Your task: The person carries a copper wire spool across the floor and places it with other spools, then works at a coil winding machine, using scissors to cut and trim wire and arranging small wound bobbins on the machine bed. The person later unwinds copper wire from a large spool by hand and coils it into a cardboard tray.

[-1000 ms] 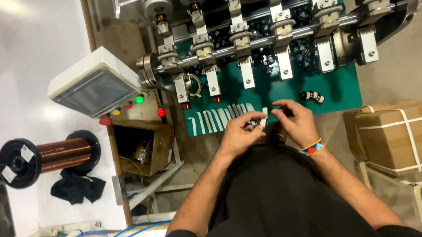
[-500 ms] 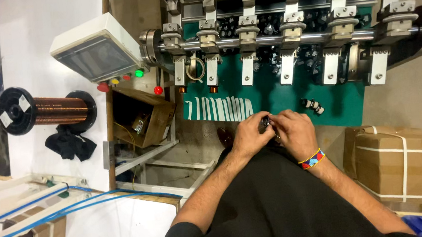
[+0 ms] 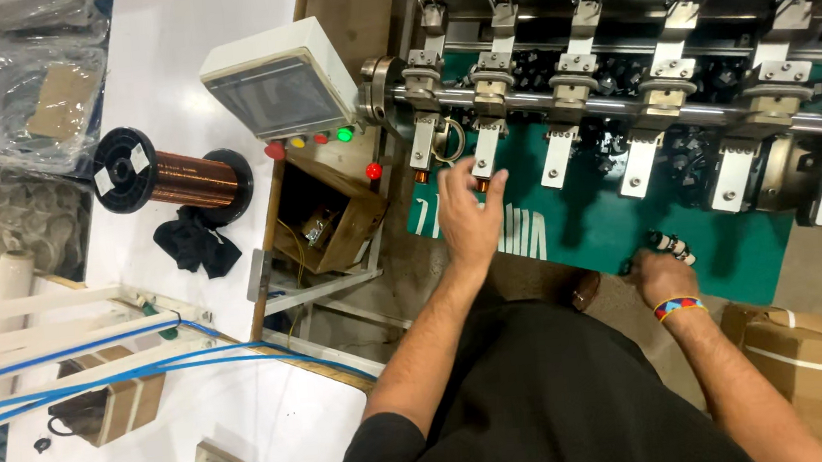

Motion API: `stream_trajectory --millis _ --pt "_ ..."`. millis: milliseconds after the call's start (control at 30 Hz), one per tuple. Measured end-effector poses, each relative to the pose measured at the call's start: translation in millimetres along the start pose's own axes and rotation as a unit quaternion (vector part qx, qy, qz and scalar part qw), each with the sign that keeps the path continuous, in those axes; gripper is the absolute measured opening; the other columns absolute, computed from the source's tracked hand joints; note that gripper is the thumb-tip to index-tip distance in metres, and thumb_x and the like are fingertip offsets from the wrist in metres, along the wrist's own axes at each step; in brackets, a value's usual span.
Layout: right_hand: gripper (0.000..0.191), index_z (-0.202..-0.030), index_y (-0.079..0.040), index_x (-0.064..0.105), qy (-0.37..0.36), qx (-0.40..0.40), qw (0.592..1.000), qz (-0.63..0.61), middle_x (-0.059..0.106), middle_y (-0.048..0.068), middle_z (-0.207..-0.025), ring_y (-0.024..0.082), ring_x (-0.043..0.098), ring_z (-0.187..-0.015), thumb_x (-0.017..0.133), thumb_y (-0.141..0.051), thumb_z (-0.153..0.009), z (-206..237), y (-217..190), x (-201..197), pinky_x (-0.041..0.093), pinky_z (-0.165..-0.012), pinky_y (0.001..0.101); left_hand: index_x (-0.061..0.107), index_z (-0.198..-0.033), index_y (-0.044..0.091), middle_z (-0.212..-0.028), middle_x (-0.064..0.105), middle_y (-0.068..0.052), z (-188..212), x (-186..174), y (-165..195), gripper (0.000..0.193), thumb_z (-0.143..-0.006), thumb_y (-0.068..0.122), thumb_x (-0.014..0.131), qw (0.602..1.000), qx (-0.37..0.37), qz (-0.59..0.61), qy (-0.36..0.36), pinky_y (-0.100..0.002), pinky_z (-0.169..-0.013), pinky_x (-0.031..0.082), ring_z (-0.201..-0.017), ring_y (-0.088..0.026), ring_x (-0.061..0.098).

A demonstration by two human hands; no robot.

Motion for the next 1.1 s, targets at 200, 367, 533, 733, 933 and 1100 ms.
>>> stream_trajectory --millis 200,367,533,733,933,1100 --pt "0.038 -0.109 -0.006 0.065 0.105 0.031 0.993 -0.043 0.073 0.016 -0.084 0.040 0.071 -0.078 0.074 -0.037 -0.090 -2 -30 -33 0.055 -0.067 0.0522 0.076 -0.097 0.007 -0.088 0.064 -0.005 -36 -9 -51 0.013 -0.091 0.019 0.077 0.994 0.016 0.096 -0.053 -0.031 -0.065 0.052 -0.074 -0.016 0.065" --pt "0.032 -0.108 -0.011 0.068 0.120 -0.085 0.964 -0.222 0.074 0.013 -0.101 0.032 0.072 -0.092 0.071 -0.037 -0.091 -5 -119 -53 0.057 -0.080 0.0425 0.075 -0.095 0.002 -0.081 0.070 -0.005 -15 -3 -111 0.013 -0.093 0.014 0.077 0.957 -0.187 0.212 -0.059 -0.028 -0.060 0.051 -0.068 -0.014 0.063" --pt "0.039 -0.126 -0.002 0.062 0.040 -0.179 0.838 -0.513 0.063 0.015 -0.124 0.027 0.057 -0.115 0.051 -0.034 -0.107 -62 -209 -47 0.047 -0.096 0.0394 0.066 -0.103 0.005 -0.086 0.067 -0.004 33 35 -135 0.024 -0.099 0.025 0.079 0.737 -0.437 0.396 -0.331 -0.030 -0.055 0.045 -0.068 -0.015 0.059" --pt "0.037 -0.097 -0.010 0.058 -0.119 0.093 0.642 -0.751 0.046 -0.003 -0.073 0.012 0.040 -0.059 0.043 -0.043 -0.107 -48 -233 -11 0.036 -0.053 0.0292 0.071 -0.123 0.007 -0.105 0.075 -0.006 20 10 -122 0.034 -0.089 0.013 0.073 0.929 -0.096 0.154 -0.322 -0.031 -0.072 0.058 -0.085 -0.017 0.074" --pt "0.055 -0.083 -0.014 0.052 -0.305 0.181 0.536 -0.766 0.031 -0.009 -0.060 0.006 0.024 -0.047 0.038 -0.064 -0.102 41 -208 -5 0.020 -0.043 0.0245 0.067 -0.128 0.004 -0.134 0.065 -0.015 17 -17 -65 0.041 -0.089 0.008 0.078 0.828 0.175 0.286 -0.450 -0.035 -0.098 0.056 -0.121 -0.026 0.064" --pt "0.057 -0.081 -0.014 0.054 -0.336 0.113 0.470 -0.808 0.030 -0.009 -0.055 0.005 0.023 -0.043 0.036 -0.064 -0.102 54 -199 -26 0.018 -0.038 0.0227 0.069 -0.130 0.007 -0.129 0.068 -0.009 16 -16 -29 0.039 -0.092 0.006 0.077 0.759 0.085 0.340 -0.550 -0.033 -0.096 0.060 -0.111 -0.020 0.071"
Point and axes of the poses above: each hand's wrist, its own z-axis away from the middle knuckle, its own x-axis out of the palm, y = z × x, the point moved 5 cm from there along -z, towards the middle knuckle
